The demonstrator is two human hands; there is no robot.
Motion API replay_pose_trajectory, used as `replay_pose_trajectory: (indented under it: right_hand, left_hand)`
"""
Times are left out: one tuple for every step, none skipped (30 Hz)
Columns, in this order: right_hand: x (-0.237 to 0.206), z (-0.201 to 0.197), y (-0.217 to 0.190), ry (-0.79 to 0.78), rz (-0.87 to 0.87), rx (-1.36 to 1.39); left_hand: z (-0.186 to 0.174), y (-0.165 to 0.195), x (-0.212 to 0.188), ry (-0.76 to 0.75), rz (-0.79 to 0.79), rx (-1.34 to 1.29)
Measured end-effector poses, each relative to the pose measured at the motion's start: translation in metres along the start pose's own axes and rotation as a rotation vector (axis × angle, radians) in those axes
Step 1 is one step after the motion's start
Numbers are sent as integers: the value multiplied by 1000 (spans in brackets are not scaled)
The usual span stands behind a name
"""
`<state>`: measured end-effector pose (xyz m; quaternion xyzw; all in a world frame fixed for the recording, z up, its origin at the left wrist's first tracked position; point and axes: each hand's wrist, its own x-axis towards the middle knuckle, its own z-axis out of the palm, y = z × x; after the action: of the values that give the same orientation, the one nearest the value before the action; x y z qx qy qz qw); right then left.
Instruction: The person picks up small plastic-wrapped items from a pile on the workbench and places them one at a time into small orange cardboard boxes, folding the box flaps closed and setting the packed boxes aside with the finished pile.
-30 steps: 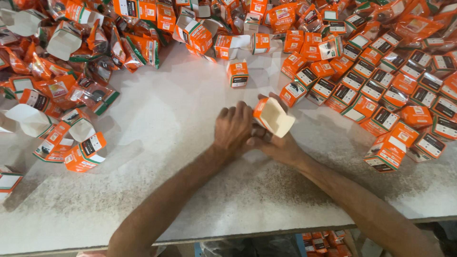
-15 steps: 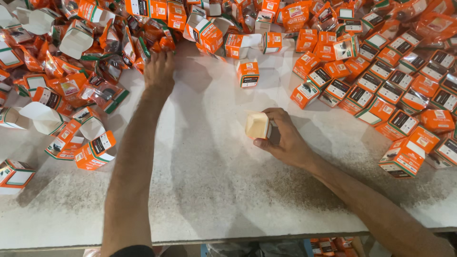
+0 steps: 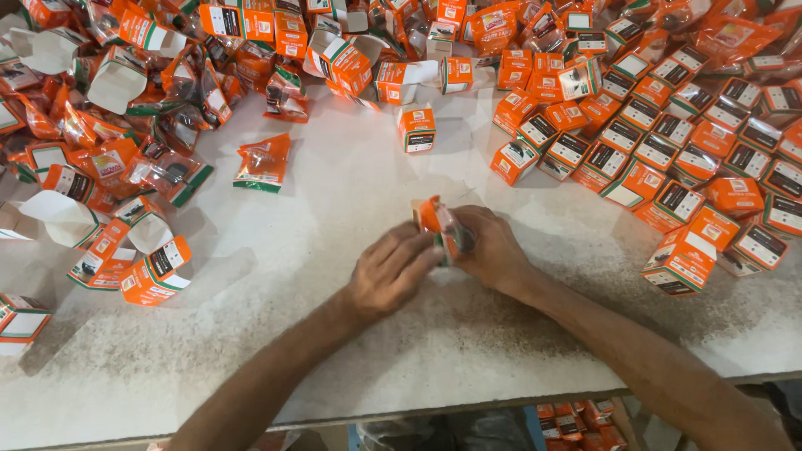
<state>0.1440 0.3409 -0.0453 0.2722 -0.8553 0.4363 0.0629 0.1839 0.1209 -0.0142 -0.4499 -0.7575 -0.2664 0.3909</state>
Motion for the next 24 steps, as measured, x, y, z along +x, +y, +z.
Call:
replay_pose_trajectory:
  right_hand:
    - [-2, -1, 1, 7, 3, 11]
    - [-4, -3, 3, 16, -40, -6]
    - [-4, -4, 4, 26, -81, -22]
    - [-5, -5, 6, 35, -118, -35]
    - [-6, -5, 6, 31, -94, -24]
    - [-6, -5, 7, 23, -71, -12]
    - [-6, -4, 7, 14, -50, 0]
    - [-7, -3, 6, 16, -55, -1]
    - [-7, -3, 5, 22, -62, -6]
    - [-7, -3, 4, 28, -67, -8]
    - [-8, -3, 4, 29, -74, -12]
    - [-8, -3, 3, 30, -82, -19]
    - [-9, -3, 2, 27, -92, -27]
    - [-9, -4, 2, 15, -82, -25]
    - [-9, -5, 1, 5, -71, -18]
    - [-10, -5, 0, -6, -55, -7]
    - [-11, -3, -1, 10, -53, -9]
    - [-11, -3, -2, 25, -57, -15]
    - [-12, -3, -4, 41, -64, -24]
    - [-13, -3, -6, 35, -22, 67]
    - [-15, -3, -7, 26, 17, 157]
    - [-16, -4, -8, 19, 54, 242]
    - [-17, -5, -9, 32, 2, 191]
    - [-18, -4, -10, 42, -48, 146]
  left_hand:
    - [3, 0, 3, -37, -22, 59]
    - [7, -1, 7, -54, -52, 104]
    - [10, -3, 10, -74, -82, 148]
    - [13, -4, 12, -99, -113, 189]
    - [15, -4, 14, -121, -167, 177]
    - [18, -3, 15, -145, -225, 167]
    - [22, -1, 16, -166, -283, 160]
    - [25, 2, 15, -147, -348, 176]
    - [30, 4, 15, -126, -408, 192]
    - [34, 6, 13, -107, -470, 208]
    - [38, 7, 11, -111, -559, 117]
    - [42, 6, 9, -113, -648, 25]
    - [46, 4, 6, -112, -738, -68]
    - [49, 0, 3, -83, -899, -192]
    - [51, -5, 1, -59, -1058, -318]
    - [53, -10, -2, -39, -1220, -445]
    - [54, -16, -4, -68, -1233, -557]
    - [56, -21, -5, -90, -1239, -670]
    - [58, -25, -5, -110, -1241, -783]
    - [60, -28, -4, -103, -1240, -799]
    - [61, -29, -3, -92, -1238, -816]
    - [62, -30, -1, -79, -1231, -834]
    - [62, -30, 2, -101, -1234, -780]
    - [61, -28, 5, -125, -1241, -724]
